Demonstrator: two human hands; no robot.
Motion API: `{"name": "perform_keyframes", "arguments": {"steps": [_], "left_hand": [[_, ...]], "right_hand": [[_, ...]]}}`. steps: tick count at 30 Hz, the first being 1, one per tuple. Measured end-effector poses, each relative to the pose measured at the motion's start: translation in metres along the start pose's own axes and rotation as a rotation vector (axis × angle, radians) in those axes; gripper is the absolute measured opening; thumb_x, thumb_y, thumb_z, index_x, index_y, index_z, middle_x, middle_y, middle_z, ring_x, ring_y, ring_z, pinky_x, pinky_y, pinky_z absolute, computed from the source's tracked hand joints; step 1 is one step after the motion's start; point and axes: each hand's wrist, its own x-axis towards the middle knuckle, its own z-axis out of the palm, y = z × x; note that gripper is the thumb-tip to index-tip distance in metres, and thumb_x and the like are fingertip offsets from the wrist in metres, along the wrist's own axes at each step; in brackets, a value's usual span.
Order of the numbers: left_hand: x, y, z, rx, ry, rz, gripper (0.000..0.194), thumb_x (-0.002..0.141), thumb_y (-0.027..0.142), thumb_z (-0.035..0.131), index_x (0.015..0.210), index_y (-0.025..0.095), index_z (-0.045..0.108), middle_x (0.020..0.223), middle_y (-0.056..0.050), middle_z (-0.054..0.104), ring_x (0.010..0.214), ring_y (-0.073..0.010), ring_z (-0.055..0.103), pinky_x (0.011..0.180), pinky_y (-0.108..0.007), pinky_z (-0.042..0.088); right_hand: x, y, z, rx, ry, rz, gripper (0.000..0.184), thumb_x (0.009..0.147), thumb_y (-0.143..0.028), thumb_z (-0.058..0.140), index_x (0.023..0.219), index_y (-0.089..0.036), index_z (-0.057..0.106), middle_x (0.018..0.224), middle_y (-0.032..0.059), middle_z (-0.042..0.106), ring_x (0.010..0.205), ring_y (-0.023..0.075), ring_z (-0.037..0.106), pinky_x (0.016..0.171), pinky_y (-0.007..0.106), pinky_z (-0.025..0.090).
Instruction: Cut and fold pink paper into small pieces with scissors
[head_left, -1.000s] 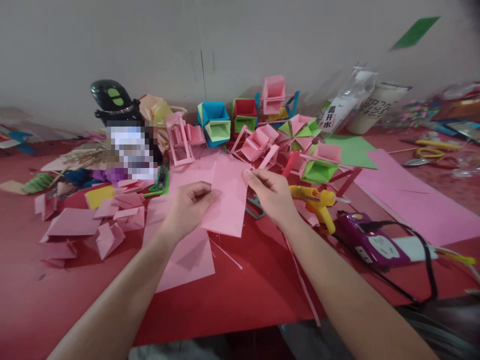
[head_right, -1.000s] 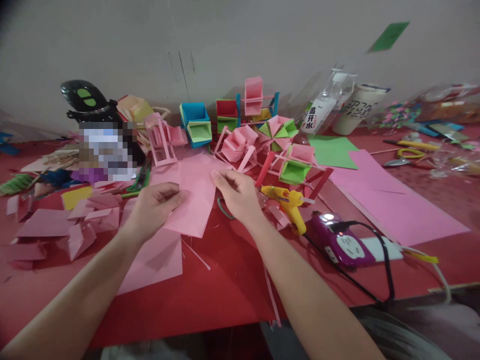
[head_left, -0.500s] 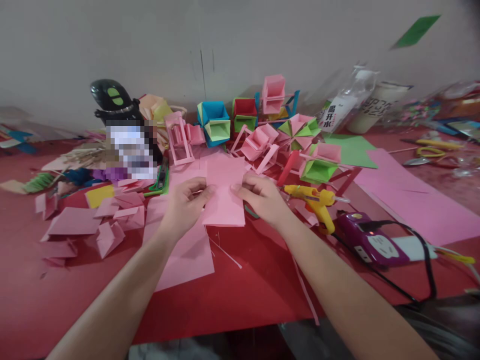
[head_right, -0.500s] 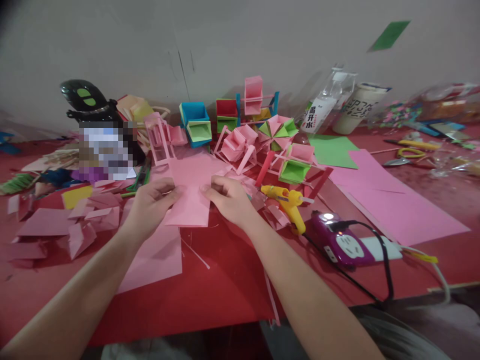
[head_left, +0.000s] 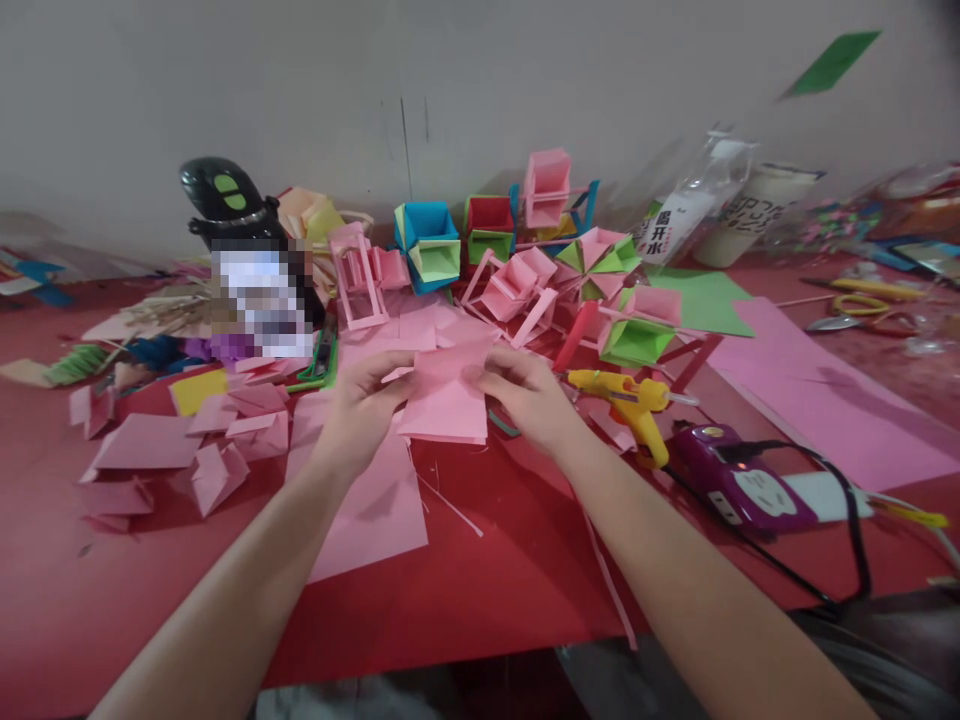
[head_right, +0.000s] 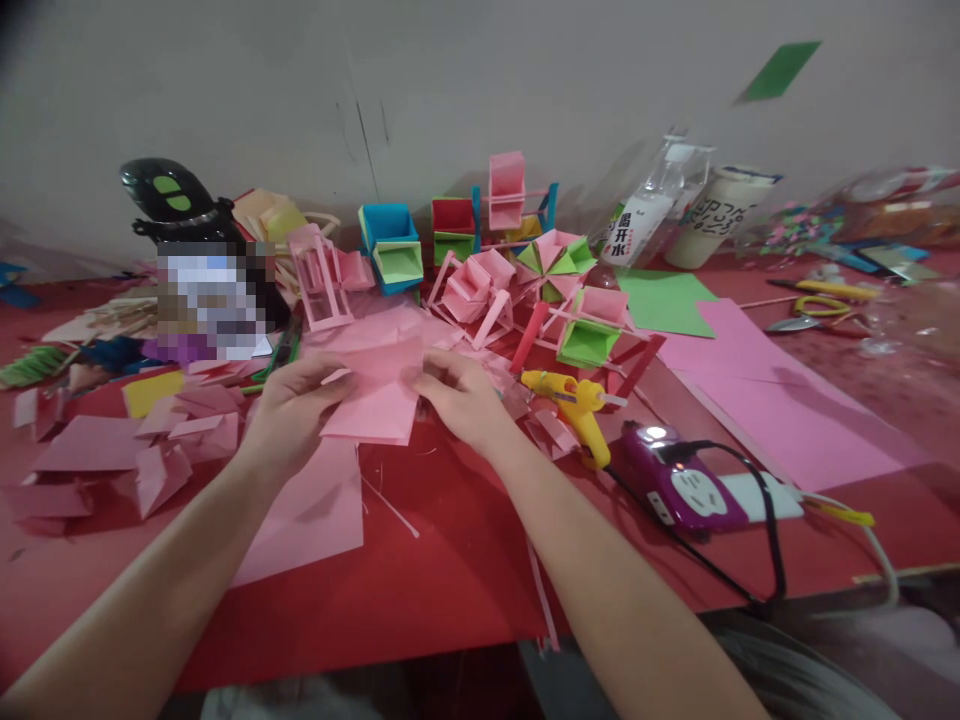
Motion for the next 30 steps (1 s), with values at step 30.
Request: {"name": "perform_keyframes", "arguments": {"steps": [30], "left_hand": [[0.000,0.000,0.002,0.008,-0.148,-0.055,0.046,0.075,0.025,0.078,0.119,0.017,0.065,0.122,-0.013,0.068,0.111,-0.0272,0.066,0.090,-0.040,0.057]], "right_hand": [[0.001,0.007,0.005,0.056,0.018,0.020,0.028,0.077,-0.040,0.079,0.087,-0.018,0.065,0.072,-0.0016,0.063,0.065,0.0125,0.059,0.062,0.027,0.048]]}}
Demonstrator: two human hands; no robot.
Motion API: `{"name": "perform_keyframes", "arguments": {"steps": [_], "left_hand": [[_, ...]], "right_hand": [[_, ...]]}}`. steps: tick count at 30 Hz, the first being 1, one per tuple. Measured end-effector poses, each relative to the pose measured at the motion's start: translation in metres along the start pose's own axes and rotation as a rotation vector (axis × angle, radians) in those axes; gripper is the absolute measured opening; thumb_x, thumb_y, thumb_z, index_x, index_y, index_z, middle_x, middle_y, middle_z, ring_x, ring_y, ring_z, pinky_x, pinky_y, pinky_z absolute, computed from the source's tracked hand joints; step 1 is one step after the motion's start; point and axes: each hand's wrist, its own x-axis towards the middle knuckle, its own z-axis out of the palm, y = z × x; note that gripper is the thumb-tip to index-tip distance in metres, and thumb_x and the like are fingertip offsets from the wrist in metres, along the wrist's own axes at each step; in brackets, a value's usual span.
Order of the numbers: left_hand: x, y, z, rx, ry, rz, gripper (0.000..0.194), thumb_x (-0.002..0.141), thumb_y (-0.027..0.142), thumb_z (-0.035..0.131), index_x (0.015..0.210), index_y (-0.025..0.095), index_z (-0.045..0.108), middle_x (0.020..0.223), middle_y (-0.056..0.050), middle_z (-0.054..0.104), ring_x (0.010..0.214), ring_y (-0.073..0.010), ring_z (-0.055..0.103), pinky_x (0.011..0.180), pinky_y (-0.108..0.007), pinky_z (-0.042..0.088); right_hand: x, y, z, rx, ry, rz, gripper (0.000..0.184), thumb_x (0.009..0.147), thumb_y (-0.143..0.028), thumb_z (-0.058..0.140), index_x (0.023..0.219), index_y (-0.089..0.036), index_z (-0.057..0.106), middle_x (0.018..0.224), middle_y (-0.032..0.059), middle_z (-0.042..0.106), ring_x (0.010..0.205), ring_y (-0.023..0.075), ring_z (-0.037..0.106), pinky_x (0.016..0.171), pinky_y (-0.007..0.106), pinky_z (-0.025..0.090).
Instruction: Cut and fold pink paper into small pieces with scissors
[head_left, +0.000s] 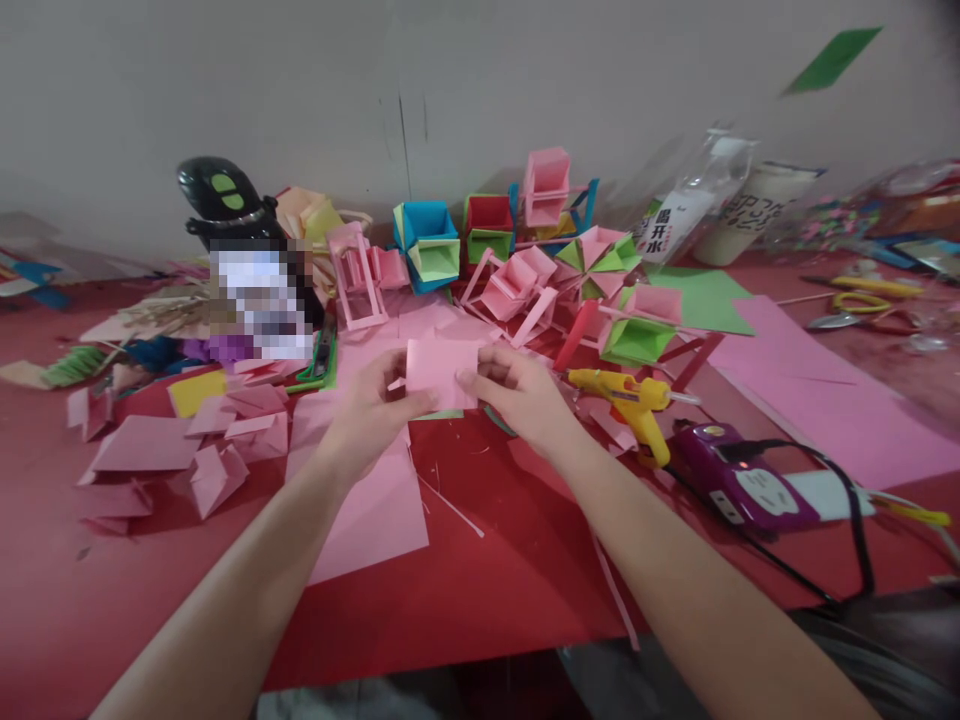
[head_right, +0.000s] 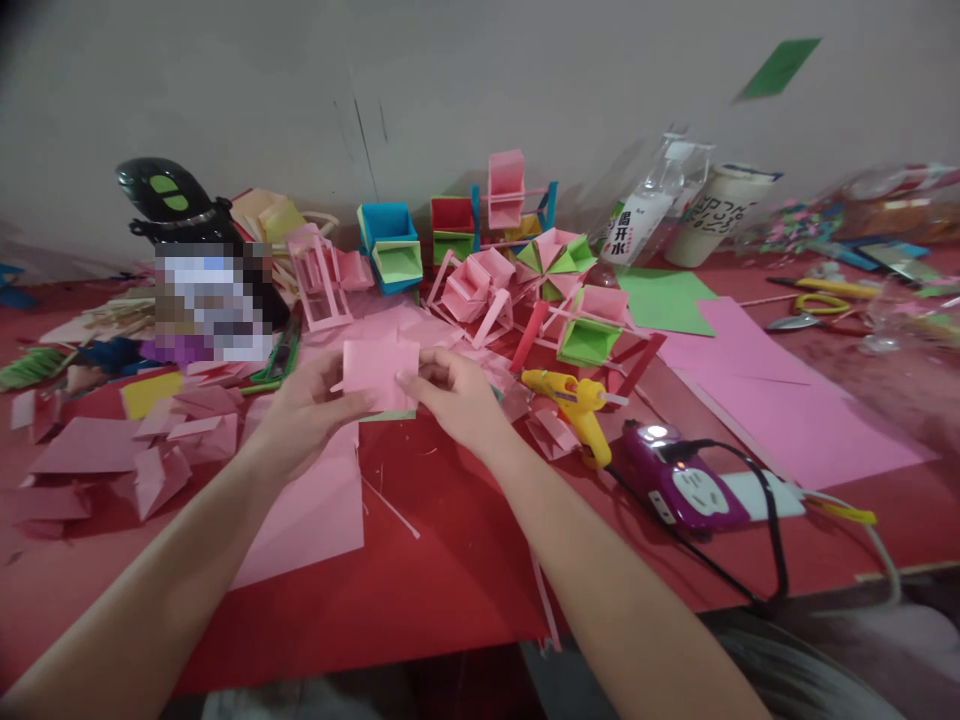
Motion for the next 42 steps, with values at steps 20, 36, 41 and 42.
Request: {"name": "perform_keyframes", "arguments": {"steps": [20,36,41,42], "left_hand": [[-0.004,0.019,-0.005,-0.319,-0.051,-0.262,0.041,0.083,0.058,0.059,0.088,0.017,0.065,0.095,-0.008,0.069,0.074,-0.0189,0.064,0.061,-0.030,0.052],[0.000,-0.004,-0.007,0.063,-0.025,0.005,0.019,0.085,0.029,0.071,0.101,0.018,0.073,0.089,-0.004,0.072,0.077,-0.0158,0.064,0.067,-0.026,0.050],[0.000,-0.001,-0.006,0.008,0.057,-0.013,0.014,0.076,0.023,0.074,0.089,0.018,0.076,0.089,-0.005,0.073,0.085,-0.0183,0.065,0.072,-0.027,0.051],[0.000,0.002,-0.006,-0.034,0.063,-0.050,0.013,0.074,0.022,0.074,0.086,0.018,0.076,0.090,-0.005,0.073,0.084,-0.0185,0.065,0.071,-0.027,0.051]], "right_hand": [[0.002,-0.003,-0.011,-0.257,0.172,-0.156,0.020,0.090,-0.037,0.065,0.088,-0.020,0.074,0.087,0.0018,0.072,0.084,0.0177,0.063,0.081,0.032,0.049],[0.000,0.002,-0.003,0.094,-0.120,0.090,0.024,0.080,-0.039,0.078,0.091,-0.018,0.070,0.083,0.0035,0.074,0.074,0.0175,0.068,0.073,0.034,0.057],[-0.001,-0.001,-0.007,-0.097,-0.111,-0.066,0.014,0.087,-0.025,0.067,0.097,-0.022,0.076,0.089,0.0033,0.076,0.081,0.0191,0.070,0.076,0.036,0.059],[-0.001,-0.001,-0.008,-0.175,-0.099,-0.139,0.019,0.087,-0.019,0.063,0.098,-0.024,0.077,0.096,0.0035,0.076,0.087,0.0195,0.070,0.079,0.036,0.059]]}}
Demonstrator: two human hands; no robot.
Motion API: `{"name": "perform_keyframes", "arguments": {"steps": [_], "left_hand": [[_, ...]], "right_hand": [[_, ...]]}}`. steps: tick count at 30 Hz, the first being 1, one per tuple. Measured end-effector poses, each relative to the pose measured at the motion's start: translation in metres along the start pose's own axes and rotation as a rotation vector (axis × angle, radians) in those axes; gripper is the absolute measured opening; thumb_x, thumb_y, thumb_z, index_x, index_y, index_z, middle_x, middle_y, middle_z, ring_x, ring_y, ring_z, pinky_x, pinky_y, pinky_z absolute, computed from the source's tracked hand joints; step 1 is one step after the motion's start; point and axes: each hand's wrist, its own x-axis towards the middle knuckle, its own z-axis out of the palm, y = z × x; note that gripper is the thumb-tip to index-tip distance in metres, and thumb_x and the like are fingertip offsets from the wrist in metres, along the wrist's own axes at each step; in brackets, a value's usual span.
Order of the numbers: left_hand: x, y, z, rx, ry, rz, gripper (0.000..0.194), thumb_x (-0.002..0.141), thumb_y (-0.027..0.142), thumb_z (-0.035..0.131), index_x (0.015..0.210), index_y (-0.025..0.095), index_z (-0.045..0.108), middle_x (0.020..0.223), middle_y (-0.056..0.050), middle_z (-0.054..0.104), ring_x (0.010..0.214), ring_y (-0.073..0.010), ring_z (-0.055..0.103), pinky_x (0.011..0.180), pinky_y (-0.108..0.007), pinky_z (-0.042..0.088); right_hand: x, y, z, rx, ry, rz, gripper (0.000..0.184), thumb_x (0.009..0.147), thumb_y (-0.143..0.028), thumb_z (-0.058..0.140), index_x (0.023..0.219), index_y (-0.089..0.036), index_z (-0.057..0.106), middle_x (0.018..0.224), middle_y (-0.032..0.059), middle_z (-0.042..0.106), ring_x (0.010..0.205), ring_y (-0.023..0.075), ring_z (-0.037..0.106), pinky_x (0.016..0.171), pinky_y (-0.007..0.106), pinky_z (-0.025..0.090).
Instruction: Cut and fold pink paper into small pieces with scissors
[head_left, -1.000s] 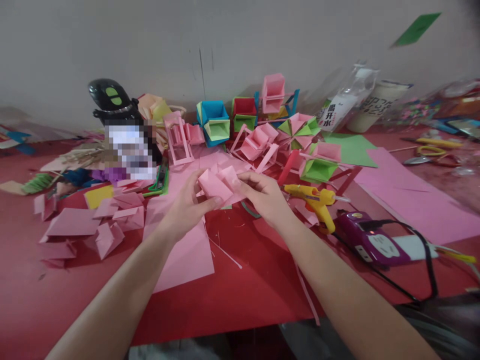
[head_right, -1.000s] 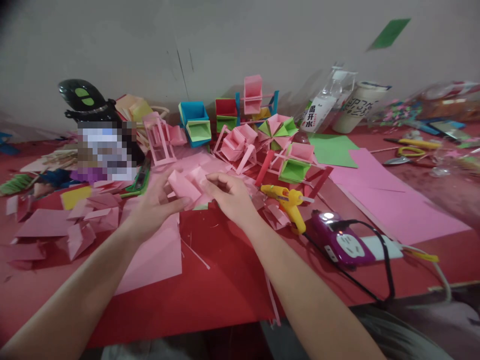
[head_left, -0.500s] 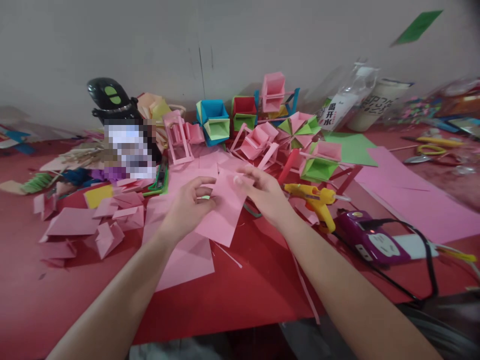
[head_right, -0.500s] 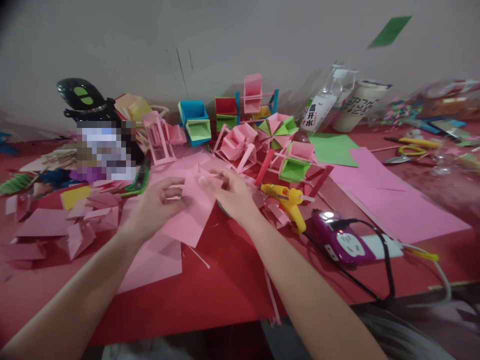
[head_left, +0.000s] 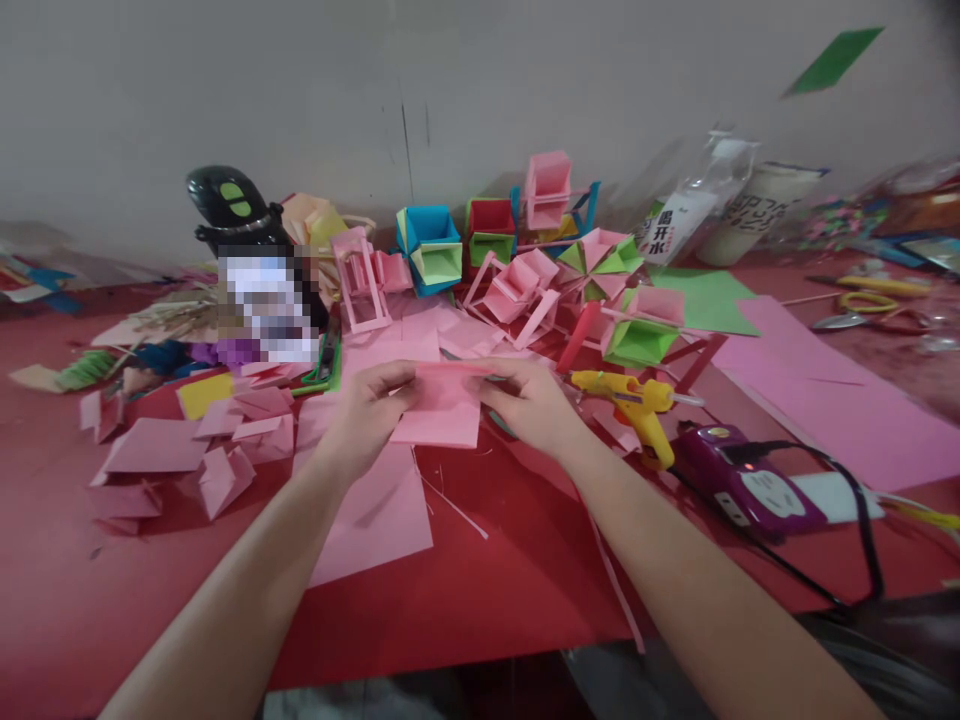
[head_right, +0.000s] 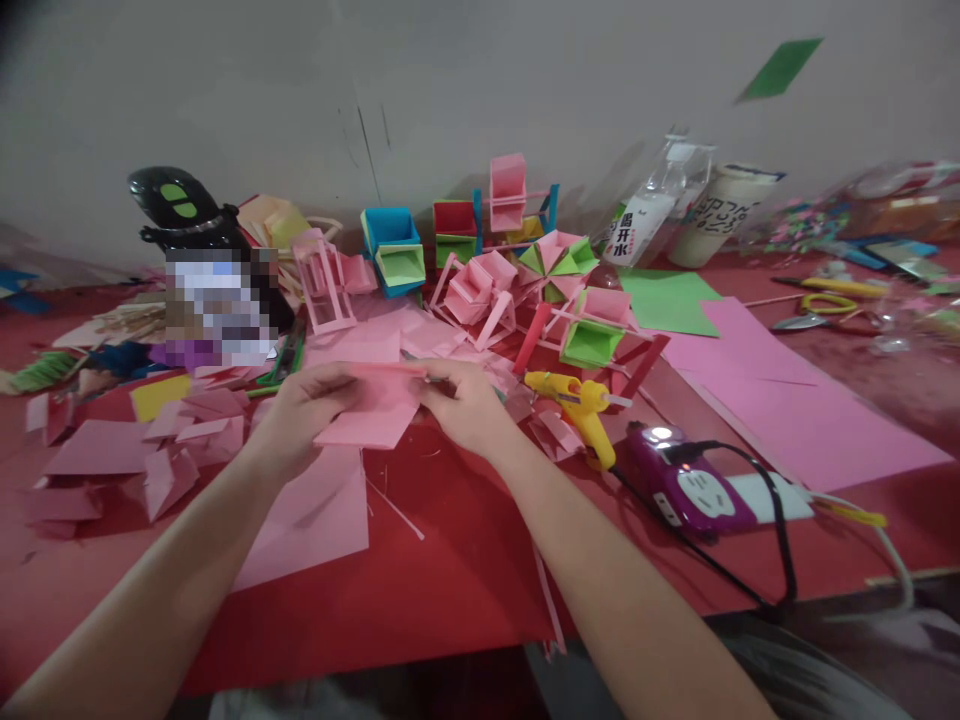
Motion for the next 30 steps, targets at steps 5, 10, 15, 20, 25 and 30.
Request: {"name": "perform_keyframes", "arguments": {"steps": [5,10,15,20,25,30], "left_hand": [[-0.001,0.013,-0.001,-0.170,-0.010,-0.247,0.025,0.079,0.038,0.068,0.091,0.019,0.077,0.107,-0.008,0.071,0.084,-0.0198,0.064,0.064,-0.028,0.052],[-0.001,0.005,-0.003,0.031,-0.035,-0.053,0.039,0.072,0.033,0.084,0.107,0.020,0.073,0.107,-0.005,0.069,0.090,-0.0157,0.062,0.077,-0.026,0.050],[0.001,-0.002,-0.003,0.100,0.075,0.061,0.037,0.073,0.030,0.083,0.106,0.018,0.072,0.101,-0.003,0.068,0.073,-0.0107,0.058,0.067,-0.025,0.048],[0.000,-0.001,-0.001,0.076,0.037,0.081,0.024,0.077,0.032,0.079,0.093,0.017,0.069,0.086,-0.002,0.066,0.071,-0.0136,0.059,0.064,-0.027,0.050],[-0.003,0.003,0.003,0.216,-0.047,0.034,0.031,0.073,0.027,0.079,0.101,0.018,0.068,0.092,-0.004,0.069,0.082,-0.0174,0.064,0.072,-0.029,0.051],[-0.003,-0.001,0.003,0.299,-0.157,0.093,0.021,0.088,0.038,0.068,0.093,0.018,0.071,0.079,-0.001,0.064,0.069,-0.0138,0.056,0.062,-0.026,0.044]], "right_hand": [[-0.002,0.008,0.000,-0.279,0.007,-0.328,0.057,0.083,0.001,0.043,0.115,-0.032,0.077,0.125,0.0050,0.068,0.120,0.0198,0.063,0.101,0.041,0.052],[-0.004,0.009,0.001,-0.346,-0.023,-0.365,0.055,0.090,-0.005,0.041,0.125,-0.035,0.071,0.138,0.0048,0.059,0.131,0.0204,0.055,0.112,0.048,0.044],[-0.004,0.001,0.004,-0.062,-0.060,-0.060,0.045,0.096,-0.022,0.048,0.136,-0.034,0.063,0.141,0.0039,0.061,0.136,0.0223,0.051,0.115,0.047,0.041],[-0.002,0.001,0.009,0.056,0.022,0.094,0.048,0.086,-0.039,0.071,0.131,-0.022,0.063,0.106,0.0081,0.073,0.102,0.0232,0.068,0.091,0.041,0.056],[0.000,0.003,0.004,-0.029,0.079,0.062,0.035,0.086,-0.035,0.070,0.117,-0.019,0.069,0.094,0.0057,0.074,0.086,0.0196,0.069,0.084,0.037,0.056],[-0.002,0.000,0.002,0.013,-0.071,0.043,0.025,0.085,-0.034,0.072,0.108,-0.025,0.076,0.110,0.0043,0.076,0.102,0.0208,0.070,0.092,0.037,0.055]]}}
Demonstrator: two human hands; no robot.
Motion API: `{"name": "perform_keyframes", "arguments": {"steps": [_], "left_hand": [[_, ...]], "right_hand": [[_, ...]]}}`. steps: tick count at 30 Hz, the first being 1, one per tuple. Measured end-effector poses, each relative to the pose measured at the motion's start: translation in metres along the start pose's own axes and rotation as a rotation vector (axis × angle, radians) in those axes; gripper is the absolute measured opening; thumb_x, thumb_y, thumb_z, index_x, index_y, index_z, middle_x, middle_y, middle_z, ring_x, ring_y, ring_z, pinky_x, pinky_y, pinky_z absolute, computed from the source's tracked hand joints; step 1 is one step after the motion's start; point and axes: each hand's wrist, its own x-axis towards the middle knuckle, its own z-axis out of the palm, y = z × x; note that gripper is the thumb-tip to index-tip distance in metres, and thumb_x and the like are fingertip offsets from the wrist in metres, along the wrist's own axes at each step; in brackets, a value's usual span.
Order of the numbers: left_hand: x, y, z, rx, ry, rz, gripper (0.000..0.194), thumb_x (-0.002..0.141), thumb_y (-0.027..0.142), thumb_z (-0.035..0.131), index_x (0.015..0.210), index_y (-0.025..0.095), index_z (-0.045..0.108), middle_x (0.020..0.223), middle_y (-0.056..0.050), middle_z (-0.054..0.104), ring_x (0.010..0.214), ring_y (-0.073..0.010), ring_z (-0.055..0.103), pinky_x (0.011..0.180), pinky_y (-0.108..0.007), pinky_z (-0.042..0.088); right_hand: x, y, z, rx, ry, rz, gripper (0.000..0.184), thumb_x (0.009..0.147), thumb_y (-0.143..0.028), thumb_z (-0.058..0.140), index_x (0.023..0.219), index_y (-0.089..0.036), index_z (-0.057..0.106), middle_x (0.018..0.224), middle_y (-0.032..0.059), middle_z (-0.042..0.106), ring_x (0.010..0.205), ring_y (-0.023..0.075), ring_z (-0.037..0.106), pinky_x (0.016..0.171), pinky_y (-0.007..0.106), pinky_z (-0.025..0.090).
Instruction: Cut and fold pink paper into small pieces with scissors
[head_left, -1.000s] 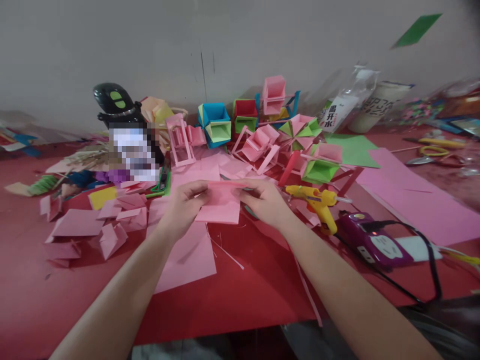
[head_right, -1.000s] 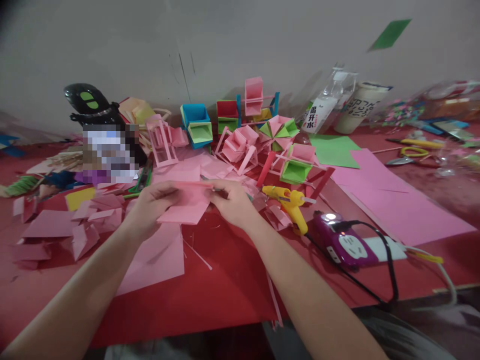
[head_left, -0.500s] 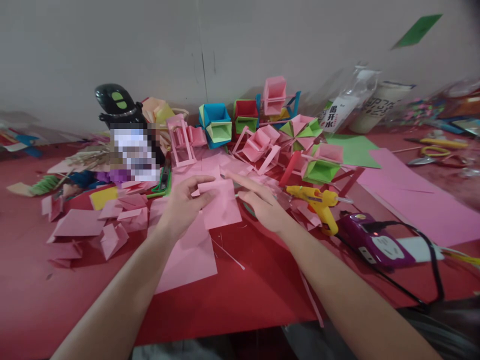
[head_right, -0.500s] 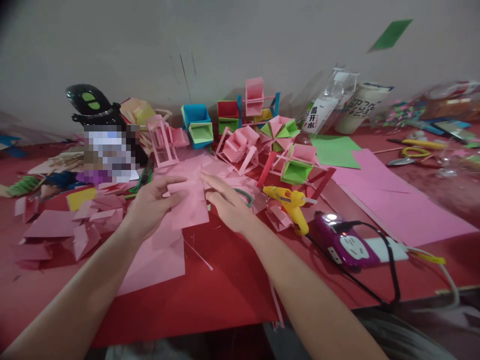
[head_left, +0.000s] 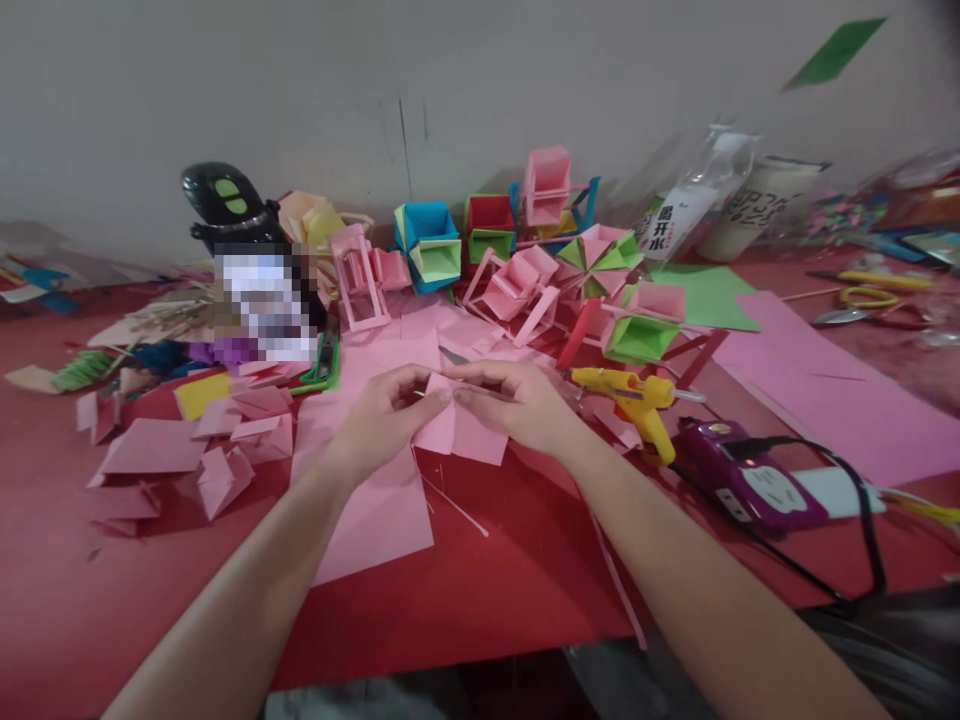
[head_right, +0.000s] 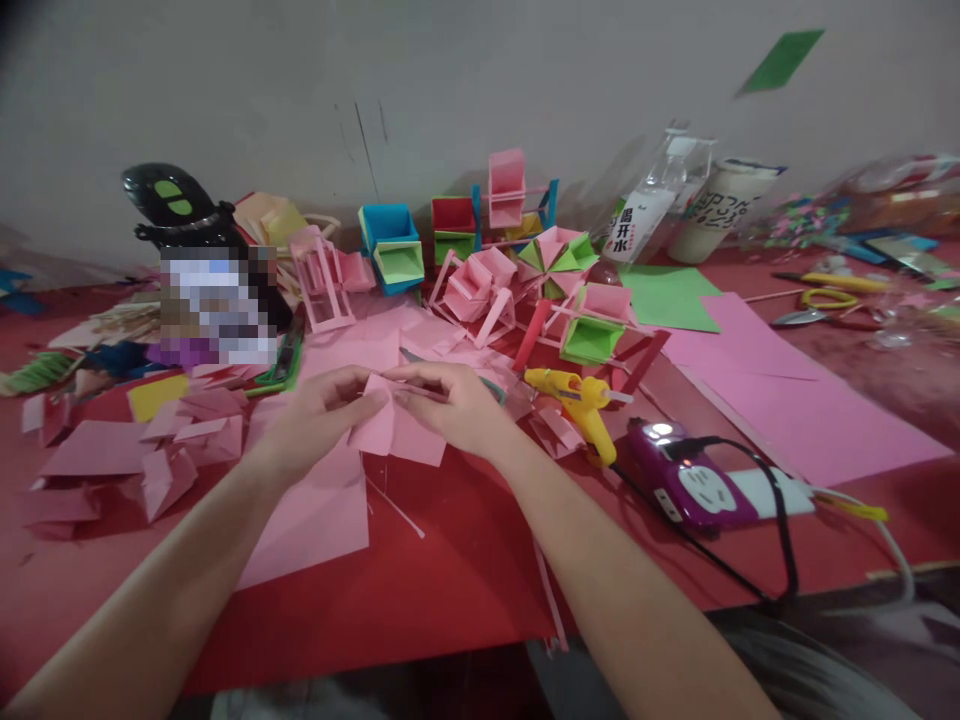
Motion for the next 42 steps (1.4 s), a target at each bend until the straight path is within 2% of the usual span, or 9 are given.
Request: {"name": "perform_keyframes", "arguments": {"steps": [3,6,9,11,16,21,26,31,42], "left_hand": [[0.001,-0.003,-0.001,0.004,0.053,0.003,0.026,0.086,0.039,0.071,0.101,0.018,0.071,0.078,-0.001,0.063,0.066,-0.0130,0.054,0.058,-0.025,0.041],[0.001,-0.002,-0.001,0.043,0.162,0.028,0.032,0.083,0.035,0.075,0.110,0.019,0.070,0.080,0.000,0.061,0.073,-0.0138,0.057,0.064,-0.025,0.046],[0.001,0.000,0.000,0.051,0.232,0.060,0.027,0.082,0.032,0.076,0.105,0.020,0.069,0.084,-0.001,0.062,0.078,-0.0145,0.059,0.068,-0.025,0.049],[0.002,0.001,0.001,0.023,0.248,0.070,0.024,0.081,0.032,0.077,0.099,0.020,0.066,0.086,-0.001,0.063,0.077,-0.0145,0.059,0.066,-0.025,0.049],[0.002,-0.002,0.002,0.047,0.288,0.101,0.025,0.079,0.032,0.078,0.092,0.020,0.061,0.084,0.001,0.060,0.072,-0.0128,0.056,0.062,-0.024,0.046],[0.000,-0.002,0.003,0.042,0.272,0.060,0.027,0.078,0.033,0.079,0.089,0.021,0.058,0.067,0.005,0.053,0.056,-0.0100,0.045,0.053,-0.024,0.036],[0.000,0.000,0.003,0.044,0.270,0.057,0.029,0.078,0.033,0.080,0.089,0.021,0.057,0.066,0.005,0.052,0.055,-0.0096,0.045,0.052,-0.024,0.034],[-0.001,0.002,0.004,0.088,0.289,0.093,0.026,0.077,0.031,0.080,0.097,0.021,0.067,0.062,0.005,0.050,0.050,-0.0092,0.037,0.048,-0.025,0.030],[-0.002,0.000,0.006,0.102,0.271,0.117,0.021,0.080,0.032,0.078,0.098,0.023,0.072,0.064,0.004,0.056,0.054,-0.0103,0.043,0.050,-0.025,0.034]], "right_hand": [[-0.001,-0.002,0.002,-0.010,0.055,0.051,0.034,0.080,-0.036,0.077,0.112,-0.024,0.075,0.102,0.0050,0.077,0.095,0.0209,0.071,0.087,0.037,0.056],[0.000,-0.003,0.003,0.039,0.113,0.132,0.045,0.073,-0.037,0.083,0.114,-0.021,0.073,0.099,0.0066,0.076,0.095,0.0221,0.070,0.082,0.036,0.056],[0.001,-0.003,0.005,0.059,0.176,0.178,0.038,0.069,-0.036,0.086,0.101,-0.020,0.075,0.101,0.0065,0.075,0.096,0.0217,0.068,0.080,0.034,0.054],[0.002,-0.004,0.006,0.076,0.202,0.200,0.033,0.067,-0.038,0.087,0.092,-0.020,0.076,0.093,0.0045,0.074,0.086,0.0189,0.066,0.076,0.032,0.052],[0.000,-0.009,0.008,0.122,0.186,0.189,0.027,0.069,-0.042,0.085,0.083,-0.020,0.078,0.082,0.0020,0.072,0.078,0.0161,0.062,0.073,0.031,0.050],[-0.001,-0.008,0.011,0.124,0.182,0.137,0.025,0.075,-0.045,0.081,0.083,-0.021,0.078,0.082,0.0018,0.073,0.077,0.0156,0.062,0.071,0.029,0.049],[-0.001,-0.008,0.012,0.148,0.174,0.102,0.023,0.078,-0.043,0.079,0.081,-0.020,0.078,0.078,0.0008,0.071,0.074,0.0146,0.061,0.069,0.029,0.048],[0.000,-0.008,0.013,0.159,0.189,0.091,0.023,0.078,-0.043,0.080,0.079,-0.020,0.077,0.076,0.0001,0.070,0.072,0.0145,0.060,0.068,0.029,0.047],[-0.001,-0.009,0.014,0.129,0.213,0.074,0.023,0.075,-0.043,0.082,0.082,-0.022,0.078,0.086,0.0028,0.076,0.083,0.0187,0.067,0.080,0.033,0.052]]}}
